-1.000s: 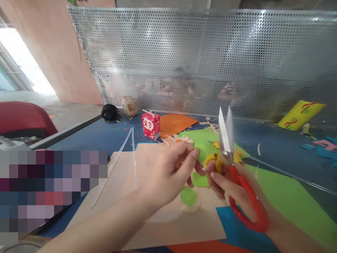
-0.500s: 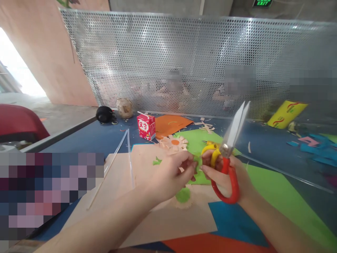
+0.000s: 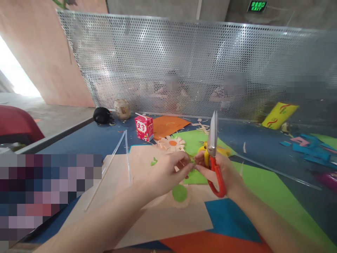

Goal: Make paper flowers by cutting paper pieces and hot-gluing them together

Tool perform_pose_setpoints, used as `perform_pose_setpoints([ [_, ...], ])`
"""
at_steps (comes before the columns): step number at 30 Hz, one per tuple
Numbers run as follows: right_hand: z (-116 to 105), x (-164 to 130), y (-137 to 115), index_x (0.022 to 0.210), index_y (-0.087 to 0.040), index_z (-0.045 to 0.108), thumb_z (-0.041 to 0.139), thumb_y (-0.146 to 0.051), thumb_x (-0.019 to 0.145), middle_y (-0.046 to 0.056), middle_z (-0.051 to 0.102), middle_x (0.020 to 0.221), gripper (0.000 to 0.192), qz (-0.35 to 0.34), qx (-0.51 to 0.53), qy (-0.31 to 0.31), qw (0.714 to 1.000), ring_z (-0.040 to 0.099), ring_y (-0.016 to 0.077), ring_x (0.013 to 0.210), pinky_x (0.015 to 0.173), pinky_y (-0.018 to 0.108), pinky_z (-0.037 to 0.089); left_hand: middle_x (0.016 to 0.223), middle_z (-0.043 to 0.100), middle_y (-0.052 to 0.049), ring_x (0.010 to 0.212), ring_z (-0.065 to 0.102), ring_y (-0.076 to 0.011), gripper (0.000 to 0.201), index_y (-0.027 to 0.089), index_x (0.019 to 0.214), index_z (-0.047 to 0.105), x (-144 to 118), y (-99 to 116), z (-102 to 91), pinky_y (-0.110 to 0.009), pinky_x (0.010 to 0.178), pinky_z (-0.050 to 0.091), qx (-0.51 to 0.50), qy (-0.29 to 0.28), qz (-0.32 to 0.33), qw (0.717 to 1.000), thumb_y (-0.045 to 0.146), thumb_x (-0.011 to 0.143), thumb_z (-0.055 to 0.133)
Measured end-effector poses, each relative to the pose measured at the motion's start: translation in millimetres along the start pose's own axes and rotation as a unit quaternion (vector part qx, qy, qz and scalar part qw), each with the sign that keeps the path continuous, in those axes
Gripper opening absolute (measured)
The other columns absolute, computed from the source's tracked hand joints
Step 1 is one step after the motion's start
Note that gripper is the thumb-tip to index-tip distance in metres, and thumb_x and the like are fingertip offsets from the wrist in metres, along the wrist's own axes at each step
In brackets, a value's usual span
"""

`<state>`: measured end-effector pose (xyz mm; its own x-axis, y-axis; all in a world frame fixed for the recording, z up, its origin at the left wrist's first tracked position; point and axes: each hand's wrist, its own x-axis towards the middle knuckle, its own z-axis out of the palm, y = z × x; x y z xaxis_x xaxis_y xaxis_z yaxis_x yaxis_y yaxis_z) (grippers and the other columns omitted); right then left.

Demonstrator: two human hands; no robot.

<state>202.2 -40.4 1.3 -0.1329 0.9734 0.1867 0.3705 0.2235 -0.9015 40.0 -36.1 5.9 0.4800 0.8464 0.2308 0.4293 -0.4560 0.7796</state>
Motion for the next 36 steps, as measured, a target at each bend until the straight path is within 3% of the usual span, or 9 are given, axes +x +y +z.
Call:
perform_pose_setpoints([
  [6,0,1,3,0.074,-0.02,0.05,0.062,-0.027,0.064,0.0,0.058,0.07,0.017,0.024,-0.021,-0.032,0.999,0.057,0.0156,0.065,0.061,0.028,0.047,0.061,0.06,0.0,0.057,0.06,-0.0108,0.014,0.018,0.071,0.053,5,-5,-5.5,-0.018,0.045,0.046,-0.023,0.023,-0.015,0.999,0.024,0.08,0.044],
  [10,-4,1,17,0.086,-0.019,0.05,0.063,-0.024,0.065,0.003,0.058,0.083,0.025,-0.031,-0.088,-0.092,0.991,0.057,0.018,0.075,0.068,0.031,0.046,0.062,0.058,0.0,0.058,0.061,-0.0126,0.016,0.018,0.073,0.051,12,-17,-15.8,-0.018,0.041,0.045,-0.046,0.101,-0.009,0.994,0.031,0.08,0.044],
  [15,-8,2,26,0.08,-0.02,0.05,0.057,-0.018,0.069,0.002,0.059,0.076,0.014,-0.028,-0.216,-0.107,0.97,0.056,0.0173,0.068,0.059,0.027,0.042,0.068,0.063,-0.002,0.059,0.061,-0.0121,0.017,0.018,0.078,0.052,22,-35,-29.8,-0.021,0.049,0.045,0.064,0.159,-0.032,0.985,0.029,0.081,0.04],
  [18,-9,4,30,0.082,-0.019,0.051,0.052,-0.019,0.074,0.001,0.058,0.07,0.008,-0.009,-0.204,-0.121,0.971,0.055,0.0153,0.063,0.057,0.027,0.042,0.071,0.064,-0.004,0.062,0.06,-0.0139,0.015,0.017,0.074,0.053,27,-46,-34.9,-0.024,0.056,0.044,0.14,0.177,-0.037,0.974,0.025,0.08,0.042],
  [22,-13,10,35,0.081,-0.018,0.05,0.056,-0.023,0.072,0.002,0.058,0.078,0.012,-0.013,-0.111,-0.132,0.985,0.056,0.0154,0.07,0.067,0.029,0.045,0.069,0.063,-0.003,0.063,0.059,-0.0151,0.015,0.019,0.073,0.054,30,-58,-41.0,-0.025,0.059,0.042,0.175,0.194,-0.043,0.964,0.025,0.079,0.042],
  [26,-21,15,33,0.08,-0.02,0.049,0.059,-0.025,0.07,0.004,0.058,0.085,0.015,-0.051,-0.057,-0.087,0.993,0.056,0.0148,0.068,0.067,0.031,0.046,0.069,0.063,-0.003,0.062,0.058,-0.015,0.016,0.018,0.073,0.054,31,-64,-44.6,-0.024,0.057,0.04,0.195,0.192,-0.053,0.96,0.025,0.08,0.041],
  [36,-45,11,9,0.071,-0.02,0.05,0.062,-0.033,0.066,0.007,0.062,0.085,0.019,-0.059,-0.137,0.084,0.985,0.059,0.0212,0.076,0.079,0.04,0.044,0.069,0.062,-0.004,0.06,0.057,-0.0166,0.017,0.019,0.072,0.054,35,-69,-41.0,-0.025,0.052,0.034,0.244,0.161,-0.051,0.955,0.024,0.08,0.04],
])
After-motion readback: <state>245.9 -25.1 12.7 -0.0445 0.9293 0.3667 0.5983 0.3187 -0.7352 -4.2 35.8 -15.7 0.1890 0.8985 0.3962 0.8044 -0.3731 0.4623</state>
